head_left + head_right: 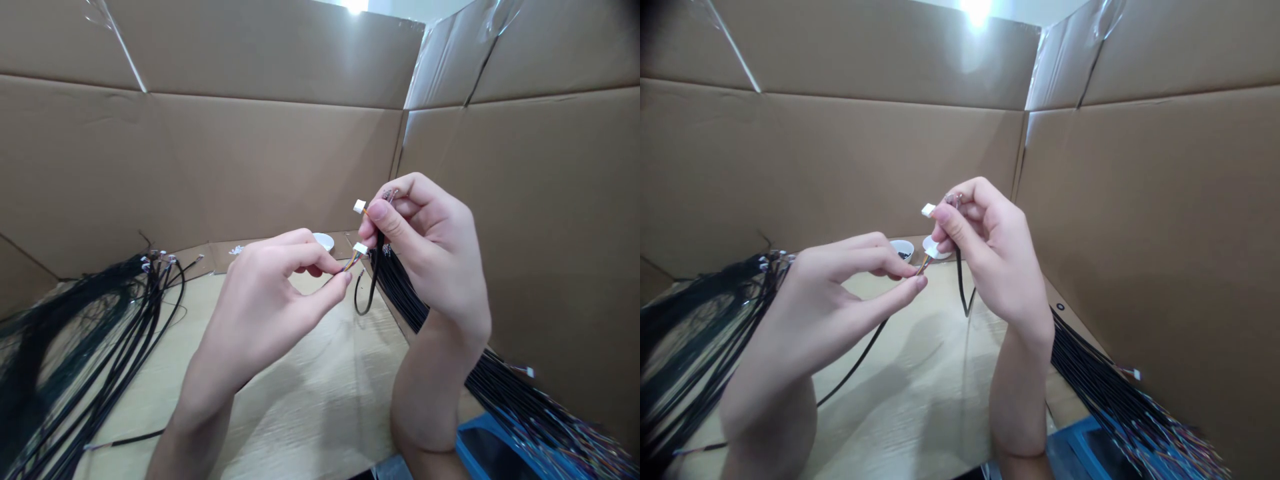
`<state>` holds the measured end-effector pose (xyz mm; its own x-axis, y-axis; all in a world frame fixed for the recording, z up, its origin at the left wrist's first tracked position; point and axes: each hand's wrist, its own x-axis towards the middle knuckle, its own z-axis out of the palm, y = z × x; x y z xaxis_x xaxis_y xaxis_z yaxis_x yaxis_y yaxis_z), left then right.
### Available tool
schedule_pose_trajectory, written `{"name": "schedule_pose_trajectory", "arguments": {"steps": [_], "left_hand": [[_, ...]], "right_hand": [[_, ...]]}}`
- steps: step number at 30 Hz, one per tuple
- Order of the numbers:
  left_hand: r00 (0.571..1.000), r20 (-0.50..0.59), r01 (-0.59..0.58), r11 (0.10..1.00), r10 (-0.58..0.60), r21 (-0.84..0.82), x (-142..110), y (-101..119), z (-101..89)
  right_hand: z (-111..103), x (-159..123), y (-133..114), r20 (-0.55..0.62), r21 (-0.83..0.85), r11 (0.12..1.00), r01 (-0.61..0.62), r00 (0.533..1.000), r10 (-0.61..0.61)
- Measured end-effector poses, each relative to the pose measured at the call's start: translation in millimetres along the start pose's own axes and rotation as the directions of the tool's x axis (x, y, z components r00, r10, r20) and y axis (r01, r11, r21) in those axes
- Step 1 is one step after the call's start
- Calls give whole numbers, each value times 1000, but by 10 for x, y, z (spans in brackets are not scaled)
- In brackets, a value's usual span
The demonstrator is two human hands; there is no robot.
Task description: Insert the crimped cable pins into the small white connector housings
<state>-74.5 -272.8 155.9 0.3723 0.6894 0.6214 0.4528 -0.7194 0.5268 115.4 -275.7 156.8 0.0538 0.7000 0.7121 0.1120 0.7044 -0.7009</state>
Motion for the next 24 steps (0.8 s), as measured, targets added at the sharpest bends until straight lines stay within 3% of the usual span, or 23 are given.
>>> {"name": "schedule_pose_trajectory", "arguments": {"steps": [5, 9, 12, 15, 18, 24], "left_hand": [[973, 120, 187, 979, -196, 80, 105, -194, -13], [953, 169, 232, 964, -253, 133, 186, -319, 26], [977, 81, 195, 979, -199, 51, 205, -332, 51], [990, -69, 111, 977, -125, -181, 200, -272, 58], [990, -94, 63, 926, -106, -371, 194, -201, 59], [974, -180, 41, 896, -134, -443, 190, -190, 32]], "right_hand": [[-35, -3, 29, -53, 23, 999, -29, 998, 30], [-34, -10, 44, -64, 66, 996, -61, 996, 65], [-13, -12, 69, -35, 84, 993, -86, 995, 89], [21, -1, 93, 21, 100, 990, -101, 995, 99], [72, 15, 93, 77, 138, 980, -145, 988, 136], [160, 24, 83, 87, 216, 960, -179, 983, 164]]}}
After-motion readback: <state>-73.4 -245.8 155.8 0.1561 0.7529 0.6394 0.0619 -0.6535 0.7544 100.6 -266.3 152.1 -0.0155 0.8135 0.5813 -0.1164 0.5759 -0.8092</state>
